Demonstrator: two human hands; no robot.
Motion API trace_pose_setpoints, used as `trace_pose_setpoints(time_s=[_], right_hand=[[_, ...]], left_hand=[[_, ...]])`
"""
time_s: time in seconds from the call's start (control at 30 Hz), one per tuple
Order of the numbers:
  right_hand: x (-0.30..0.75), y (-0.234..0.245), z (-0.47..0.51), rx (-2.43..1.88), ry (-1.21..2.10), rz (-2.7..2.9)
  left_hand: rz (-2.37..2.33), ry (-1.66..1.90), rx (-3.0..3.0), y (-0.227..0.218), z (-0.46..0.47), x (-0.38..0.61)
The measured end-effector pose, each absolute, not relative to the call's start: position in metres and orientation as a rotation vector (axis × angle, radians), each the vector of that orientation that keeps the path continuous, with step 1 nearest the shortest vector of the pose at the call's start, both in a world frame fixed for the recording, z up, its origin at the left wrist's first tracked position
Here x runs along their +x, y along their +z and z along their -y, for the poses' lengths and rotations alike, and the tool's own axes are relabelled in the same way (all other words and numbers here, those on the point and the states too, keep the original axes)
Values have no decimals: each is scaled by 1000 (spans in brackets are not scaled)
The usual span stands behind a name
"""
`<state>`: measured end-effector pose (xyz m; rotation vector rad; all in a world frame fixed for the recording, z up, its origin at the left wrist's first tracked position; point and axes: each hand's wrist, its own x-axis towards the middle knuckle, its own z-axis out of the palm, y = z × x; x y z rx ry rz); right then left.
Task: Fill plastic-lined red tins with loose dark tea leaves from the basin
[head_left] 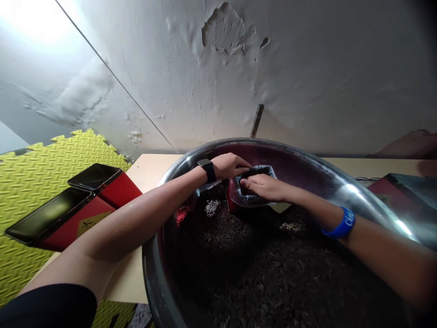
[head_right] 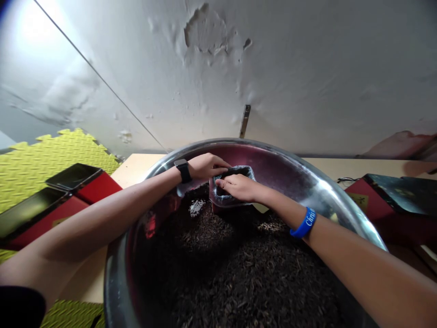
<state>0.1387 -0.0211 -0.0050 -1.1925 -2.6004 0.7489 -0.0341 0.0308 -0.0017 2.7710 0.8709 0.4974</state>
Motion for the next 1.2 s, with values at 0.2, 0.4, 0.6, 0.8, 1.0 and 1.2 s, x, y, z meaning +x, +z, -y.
trace_pose_setpoints(time_s=[0.2, 0.4, 0.6, 0.8, 1.0, 1.2], right_hand=[[137, -4, 22, -1226, 715, 2598], [137, -6, 24, -1160, 622, 2547], [116, 16, 66, -839, 747, 2520], [107, -28, 77, -637, 1137, 3053], [101, -98, 69, -1120, 943, 2842], [88, -75, 94, -969, 1581, 2948]], left_hand=[[-869, 505, 2771, -1, -29, -34], [-854, 502, 2805, -2, -31, -35], [-886, 498, 2833, -1, -32, -39], [-937, 487, 2810, -4, -35, -38], [-920, 484, 2801, -1, -32, -38], [-959, 468, 2783, -1, -32, -41]])
